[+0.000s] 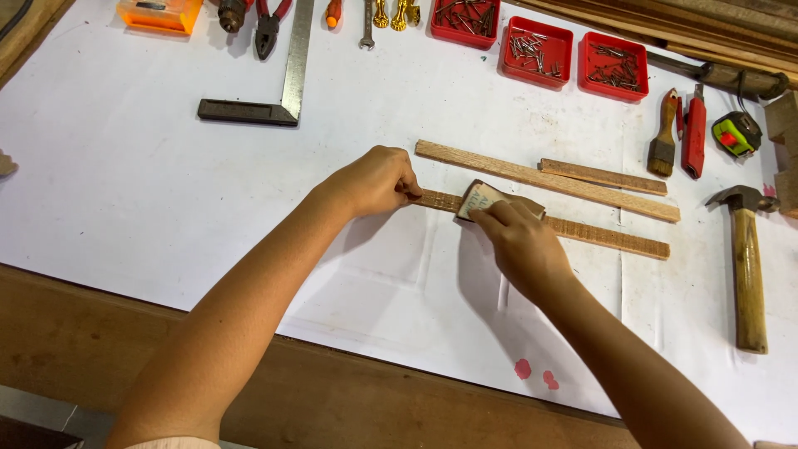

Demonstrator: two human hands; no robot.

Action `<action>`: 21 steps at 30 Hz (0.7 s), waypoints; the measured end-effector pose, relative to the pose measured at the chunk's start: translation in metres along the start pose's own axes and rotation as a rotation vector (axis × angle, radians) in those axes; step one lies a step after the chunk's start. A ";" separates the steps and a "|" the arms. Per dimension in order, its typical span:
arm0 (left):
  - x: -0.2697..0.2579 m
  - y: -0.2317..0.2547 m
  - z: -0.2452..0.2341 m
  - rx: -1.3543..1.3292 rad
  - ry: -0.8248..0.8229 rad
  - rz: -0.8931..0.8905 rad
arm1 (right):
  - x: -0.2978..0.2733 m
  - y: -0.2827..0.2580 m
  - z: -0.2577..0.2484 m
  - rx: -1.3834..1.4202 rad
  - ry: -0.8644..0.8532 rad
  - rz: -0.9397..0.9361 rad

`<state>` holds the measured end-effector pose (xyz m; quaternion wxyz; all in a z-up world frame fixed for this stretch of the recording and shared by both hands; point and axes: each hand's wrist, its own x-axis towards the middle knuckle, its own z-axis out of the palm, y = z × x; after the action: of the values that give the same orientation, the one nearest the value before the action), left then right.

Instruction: The recorder uses sandpaper to sand a small wooden strip on a workbench.

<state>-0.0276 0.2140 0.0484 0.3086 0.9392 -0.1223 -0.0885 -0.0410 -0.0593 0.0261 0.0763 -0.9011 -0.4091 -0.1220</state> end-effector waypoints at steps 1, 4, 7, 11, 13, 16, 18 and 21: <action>0.003 -0.002 0.001 -0.002 0.002 -0.004 | 0.008 -0.010 0.001 0.001 -0.002 -0.004; 0.006 -0.006 -0.001 -0.017 -0.010 -0.007 | 0.029 -0.038 0.003 -0.005 0.065 -0.049; 0.005 -0.004 -0.003 -0.001 0.006 -0.063 | 0.037 -0.044 0.004 -0.002 0.063 -0.084; 0.009 -0.013 -0.002 0.032 -0.003 -0.022 | 0.018 -0.014 0.008 0.043 0.042 -0.124; 0.012 -0.023 0.001 0.031 -0.024 -0.019 | 0.006 -0.004 0.002 0.024 0.030 -0.133; 0.013 -0.030 0.000 -0.014 -0.024 0.047 | 0.002 -0.005 -0.015 -0.007 -0.033 -0.080; 0.013 -0.025 -0.007 -0.010 -0.020 0.002 | 0.006 -0.011 -0.012 -0.037 0.027 -0.085; 0.015 -0.028 -0.010 -0.032 -0.009 0.006 | 0.026 -0.026 0.013 0.024 0.039 -0.072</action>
<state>-0.0061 0.2371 0.0385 0.3234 0.9332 -0.1252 -0.0937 -0.0414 -0.0204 0.0219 0.0908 -0.8822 -0.4412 -0.1373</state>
